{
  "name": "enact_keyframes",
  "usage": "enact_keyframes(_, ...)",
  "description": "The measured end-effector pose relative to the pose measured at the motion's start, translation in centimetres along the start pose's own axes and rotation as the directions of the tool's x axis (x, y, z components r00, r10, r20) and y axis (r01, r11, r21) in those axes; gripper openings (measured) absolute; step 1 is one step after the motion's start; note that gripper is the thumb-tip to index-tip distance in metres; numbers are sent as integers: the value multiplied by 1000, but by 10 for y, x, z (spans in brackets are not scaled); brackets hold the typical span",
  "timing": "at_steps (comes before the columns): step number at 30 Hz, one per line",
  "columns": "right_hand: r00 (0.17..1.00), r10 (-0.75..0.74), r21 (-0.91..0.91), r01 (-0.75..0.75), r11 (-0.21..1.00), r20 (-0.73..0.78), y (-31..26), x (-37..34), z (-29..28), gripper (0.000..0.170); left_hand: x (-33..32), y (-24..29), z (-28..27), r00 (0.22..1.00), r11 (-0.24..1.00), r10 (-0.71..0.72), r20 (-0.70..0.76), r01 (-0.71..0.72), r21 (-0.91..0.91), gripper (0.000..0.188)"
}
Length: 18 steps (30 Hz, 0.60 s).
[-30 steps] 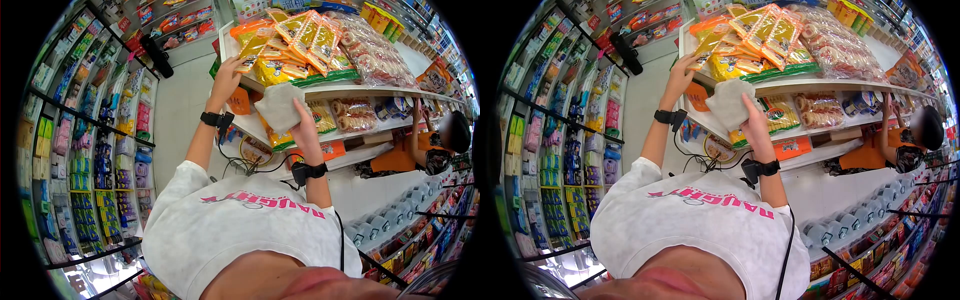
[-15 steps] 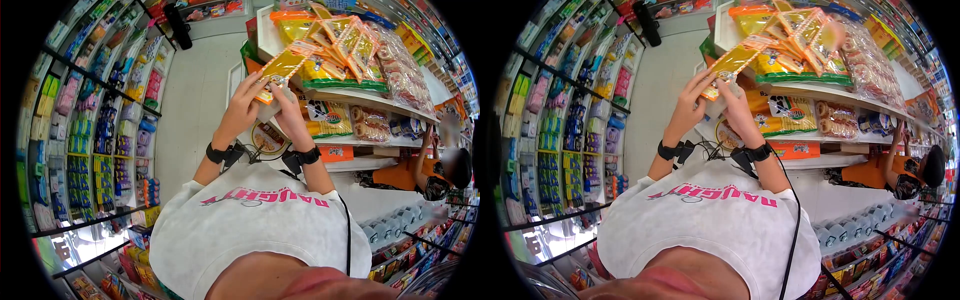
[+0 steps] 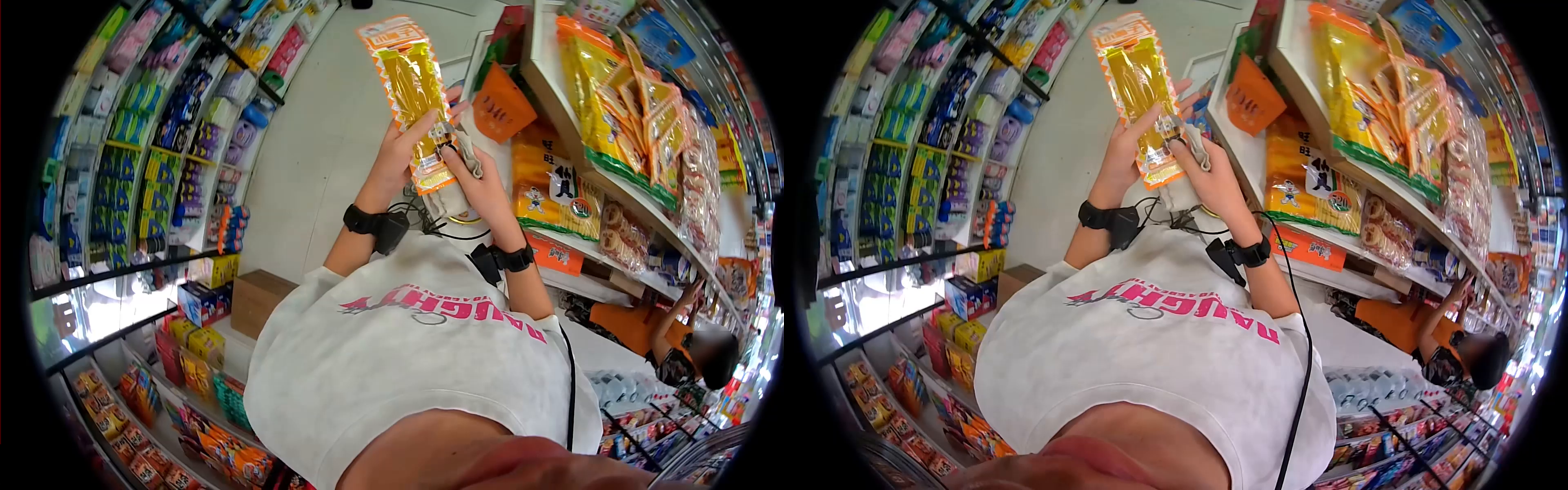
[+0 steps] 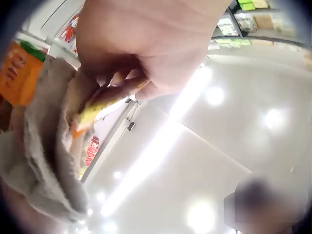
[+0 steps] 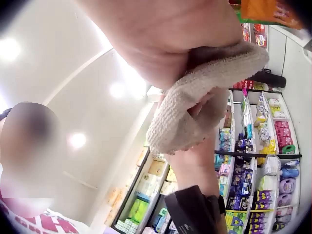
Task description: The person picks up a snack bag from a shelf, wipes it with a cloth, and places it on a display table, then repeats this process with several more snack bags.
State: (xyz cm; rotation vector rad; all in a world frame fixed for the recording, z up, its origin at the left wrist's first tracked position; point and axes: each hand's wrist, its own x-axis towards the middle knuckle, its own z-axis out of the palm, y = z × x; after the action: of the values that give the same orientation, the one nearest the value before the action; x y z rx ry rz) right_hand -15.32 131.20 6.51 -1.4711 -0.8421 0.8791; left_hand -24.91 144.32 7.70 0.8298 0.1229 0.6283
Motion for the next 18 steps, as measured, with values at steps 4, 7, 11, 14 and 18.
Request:
enact_keyframes(4, 989, 135, -13, -136, 991, -65, 18, 7, 9, 36, -3, 7, -23, 993, 988, 62, -103, -75, -133, 51)
enact_keyframes(7, 899, 59, -51, -89, 995, -434, 42, 11, 8, 39, -6, 21, -39, 982, 985, 70, -178, -96, -143, 53)
enact_keyframes(11, 843, 17, 90, 37, 995, -537, 13, 14, 28, 43, -5, 28, -58, 988, 993, 6, -153, -24, -118, 54)
enact_keyframes(14, 947, -210, -322, 125, 939, -244, 12, 10, 48, 48, -8, 26, -43, 981, 986, -87, -173, 60, -156, 53)
enact_keyframes(18, 892, -452, -566, 385, 729, 25, 10, 14, 78, 65, -8, 6, -30, 995, 998, -27, -96, 21, -60, 58)
